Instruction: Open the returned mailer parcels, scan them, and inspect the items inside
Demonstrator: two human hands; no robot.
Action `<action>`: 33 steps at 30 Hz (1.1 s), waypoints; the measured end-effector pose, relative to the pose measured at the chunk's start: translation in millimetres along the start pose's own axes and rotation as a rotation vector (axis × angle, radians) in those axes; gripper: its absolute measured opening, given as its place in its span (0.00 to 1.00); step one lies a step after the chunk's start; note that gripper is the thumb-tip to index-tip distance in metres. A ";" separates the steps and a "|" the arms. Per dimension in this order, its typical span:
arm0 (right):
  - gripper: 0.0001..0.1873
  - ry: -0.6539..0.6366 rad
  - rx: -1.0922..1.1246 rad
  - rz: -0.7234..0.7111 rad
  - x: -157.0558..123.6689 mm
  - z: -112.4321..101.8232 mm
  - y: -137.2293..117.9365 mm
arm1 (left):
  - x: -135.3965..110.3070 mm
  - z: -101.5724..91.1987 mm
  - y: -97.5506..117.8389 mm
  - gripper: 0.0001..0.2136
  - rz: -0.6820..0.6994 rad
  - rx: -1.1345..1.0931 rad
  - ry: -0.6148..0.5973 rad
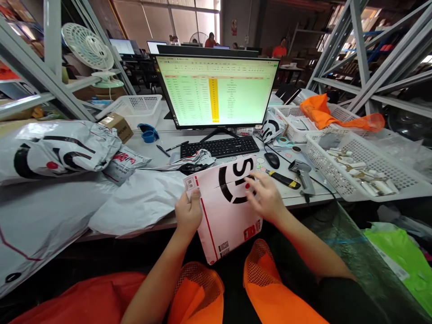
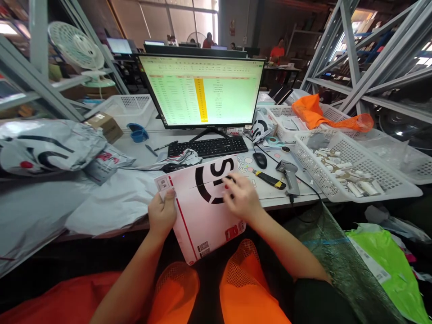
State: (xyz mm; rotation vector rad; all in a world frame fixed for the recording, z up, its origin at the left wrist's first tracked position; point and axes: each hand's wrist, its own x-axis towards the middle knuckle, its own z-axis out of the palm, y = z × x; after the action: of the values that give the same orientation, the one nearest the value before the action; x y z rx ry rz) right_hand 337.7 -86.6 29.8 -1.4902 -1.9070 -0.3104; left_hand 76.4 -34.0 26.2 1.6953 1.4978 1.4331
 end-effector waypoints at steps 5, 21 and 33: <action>0.16 -0.087 -0.004 -0.099 6.4 2.6 -55.4 | -19.8 0.4 6.4 0.20 0.088 -0.007 -0.056; 0.14 -0.233 -0.004 -0.469 -13.8 -3.1 -44.9 | 2.0 1.2 62.4 0.29 0.687 0.677 -0.637; 0.19 -0.348 0.112 -0.723 -47.6 -41.0 -46.9 | 39.4 -16.6 41.0 0.09 0.399 0.765 -0.912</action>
State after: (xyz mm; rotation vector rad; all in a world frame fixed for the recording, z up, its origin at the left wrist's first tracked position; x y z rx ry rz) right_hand 314.4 -160.8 39.7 -0.7641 -2.6572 -0.2641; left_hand 74.0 -15.2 82.4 2.6731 1.2233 0.0207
